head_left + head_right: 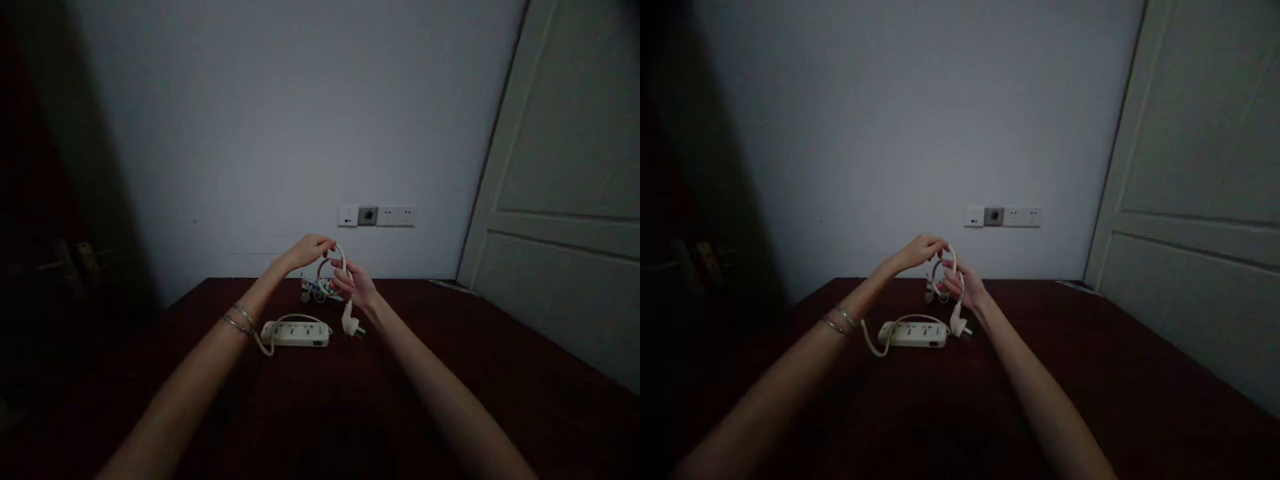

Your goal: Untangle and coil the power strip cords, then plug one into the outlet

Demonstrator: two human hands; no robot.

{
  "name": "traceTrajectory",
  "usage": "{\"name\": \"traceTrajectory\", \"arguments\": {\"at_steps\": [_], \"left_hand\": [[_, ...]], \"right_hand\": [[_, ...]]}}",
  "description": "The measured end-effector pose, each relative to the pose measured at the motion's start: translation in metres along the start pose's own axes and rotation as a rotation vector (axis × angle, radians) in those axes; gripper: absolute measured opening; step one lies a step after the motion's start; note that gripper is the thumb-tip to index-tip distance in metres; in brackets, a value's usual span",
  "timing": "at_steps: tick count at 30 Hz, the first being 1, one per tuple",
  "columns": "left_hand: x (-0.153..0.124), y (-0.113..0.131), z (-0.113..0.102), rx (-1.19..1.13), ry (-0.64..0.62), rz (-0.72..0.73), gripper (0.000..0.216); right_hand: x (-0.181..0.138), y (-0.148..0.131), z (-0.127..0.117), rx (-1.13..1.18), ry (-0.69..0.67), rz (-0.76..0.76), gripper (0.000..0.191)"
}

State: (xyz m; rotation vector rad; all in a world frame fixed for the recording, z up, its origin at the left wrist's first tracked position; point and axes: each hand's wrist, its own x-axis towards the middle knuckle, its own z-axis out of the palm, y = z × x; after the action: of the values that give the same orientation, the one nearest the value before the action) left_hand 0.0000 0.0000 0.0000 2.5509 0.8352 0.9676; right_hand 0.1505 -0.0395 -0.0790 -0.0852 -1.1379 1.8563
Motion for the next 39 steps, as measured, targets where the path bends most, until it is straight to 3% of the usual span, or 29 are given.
{"name": "traceTrajectory", "arguments": {"at_steps": [4,10,13,16,21,27,33,37,39], "left_hand": [[-0.004,-0.016,0.008,-0.155,0.026,-0.149,0.043],[-0.032,-0.024,0.033,-0.752,0.033,-0.374,0.043],[-0.044,-0.021,0.035,-0.954,0.016,-0.488,0.037],[-0.050,-0.015,0.028,-1.030,-0.096,-0.565,0.034],[-0.053,-0.008,0.014,-1.019,-0.215,-0.560,0.026],[-0.053,-0.003,0.016,-0.957,-0.279,-0.556,0.022],[-0.048,0.001,0.035,-0.734,-0.141,-0.514,0.036],[-0.043,0.009,0.046,-0.461,0.159,-0.525,0.044],[-0.043,0.010,0.048,-0.394,0.231,-0.536,0.047]], "right_hand": [[0.003,-0.001,0.003,0.071,0.016,-0.042,0.057],[0.000,0.006,0.008,0.158,-0.012,0.048,0.057],[-0.001,0.012,0.011,0.088,-0.007,0.073,0.057],[0.000,0.016,0.009,-0.100,0.039,0.084,0.057],[0.003,0.011,0.002,-0.361,0.141,0.146,0.042],[0.002,0.001,0.007,-0.380,0.261,0.268,0.036],[0.002,0.004,0.017,-0.440,0.512,0.171,0.037],[0.006,0.007,0.022,-0.441,0.534,0.112,0.041],[0.006,0.008,0.023,-0.440,0.543,0.087,0.042]]}}
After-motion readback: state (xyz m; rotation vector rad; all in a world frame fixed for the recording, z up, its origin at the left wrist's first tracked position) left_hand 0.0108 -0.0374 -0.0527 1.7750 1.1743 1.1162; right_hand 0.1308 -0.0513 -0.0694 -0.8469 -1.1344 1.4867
